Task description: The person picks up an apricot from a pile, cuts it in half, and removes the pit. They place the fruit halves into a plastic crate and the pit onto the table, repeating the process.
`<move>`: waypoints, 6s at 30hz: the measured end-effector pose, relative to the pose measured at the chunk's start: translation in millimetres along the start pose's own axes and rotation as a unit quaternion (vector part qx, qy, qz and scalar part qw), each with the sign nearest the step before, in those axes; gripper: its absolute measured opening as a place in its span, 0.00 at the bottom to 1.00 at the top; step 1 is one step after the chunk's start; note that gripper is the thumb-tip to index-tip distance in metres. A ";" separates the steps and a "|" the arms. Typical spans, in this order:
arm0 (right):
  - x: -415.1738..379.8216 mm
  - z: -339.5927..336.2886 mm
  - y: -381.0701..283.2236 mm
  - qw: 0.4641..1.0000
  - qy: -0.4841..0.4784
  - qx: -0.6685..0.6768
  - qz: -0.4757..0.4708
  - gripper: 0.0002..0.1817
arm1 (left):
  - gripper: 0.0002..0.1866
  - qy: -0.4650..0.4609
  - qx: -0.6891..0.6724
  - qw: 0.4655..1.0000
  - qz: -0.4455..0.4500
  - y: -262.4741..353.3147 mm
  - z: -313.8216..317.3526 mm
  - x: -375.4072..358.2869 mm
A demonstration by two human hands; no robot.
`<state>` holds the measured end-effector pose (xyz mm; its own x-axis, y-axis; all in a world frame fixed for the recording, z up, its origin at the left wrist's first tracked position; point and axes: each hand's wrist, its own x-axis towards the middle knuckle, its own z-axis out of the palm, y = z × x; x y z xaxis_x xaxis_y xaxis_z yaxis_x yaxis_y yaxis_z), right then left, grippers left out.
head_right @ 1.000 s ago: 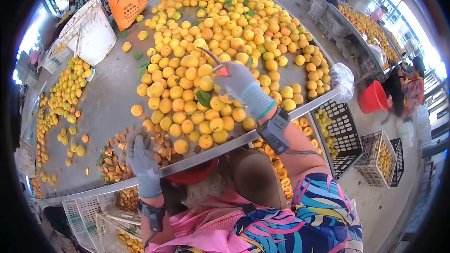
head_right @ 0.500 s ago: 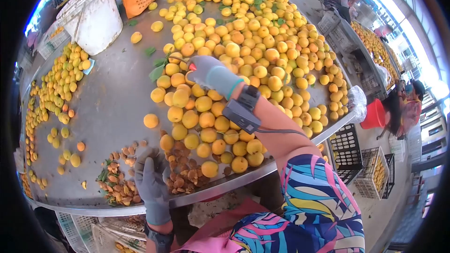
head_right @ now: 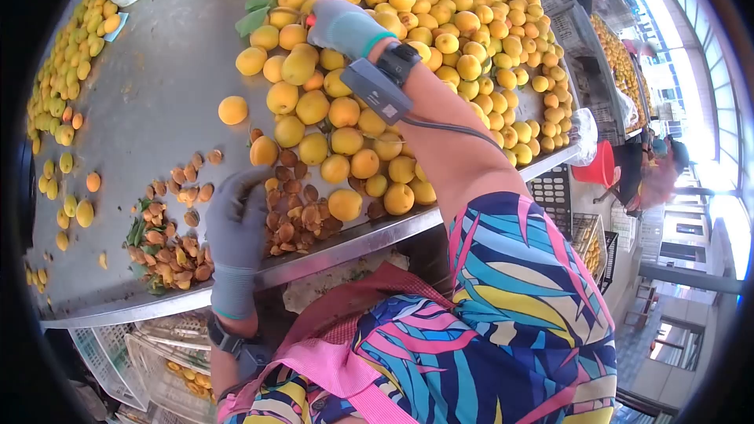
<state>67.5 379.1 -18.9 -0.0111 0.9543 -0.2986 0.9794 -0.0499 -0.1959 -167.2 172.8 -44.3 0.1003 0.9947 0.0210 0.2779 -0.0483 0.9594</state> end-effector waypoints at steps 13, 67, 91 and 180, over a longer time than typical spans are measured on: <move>-160.0 -30.0 14.2 0.839 0.134 0.521 -0.084 0.17 | 0.40 -0.188 0.379 0.894 0.145 8.5 36.9 6.8; -184.0 -25.3 57.8 0.754 0.181 0.625 -0.091 0.23 | 0.23 -0.331 0.584 0.713 0.204 38.6 105.9 -4.5; -189.5 3.1 -12.5 0.743 0.064 0.597 -0.298 0.34 | 0.25 -0.075 -0.388 0.916 -0.072 84.5 38.0 7.7; -186.2 41.3 -47.4 0.929 0.127 0.255 -0.236 0.39 | 0.29 -0.012 -0.469 0.871 -0.145 40.4 18.3 28.9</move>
<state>14.8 191.6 7.4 -0.3024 0.9412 0.1505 0.6536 0.3196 -0.6861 -135.6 197.9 -10.1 0.1788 0.9501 -0.2556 -0.6061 0.3110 0.7321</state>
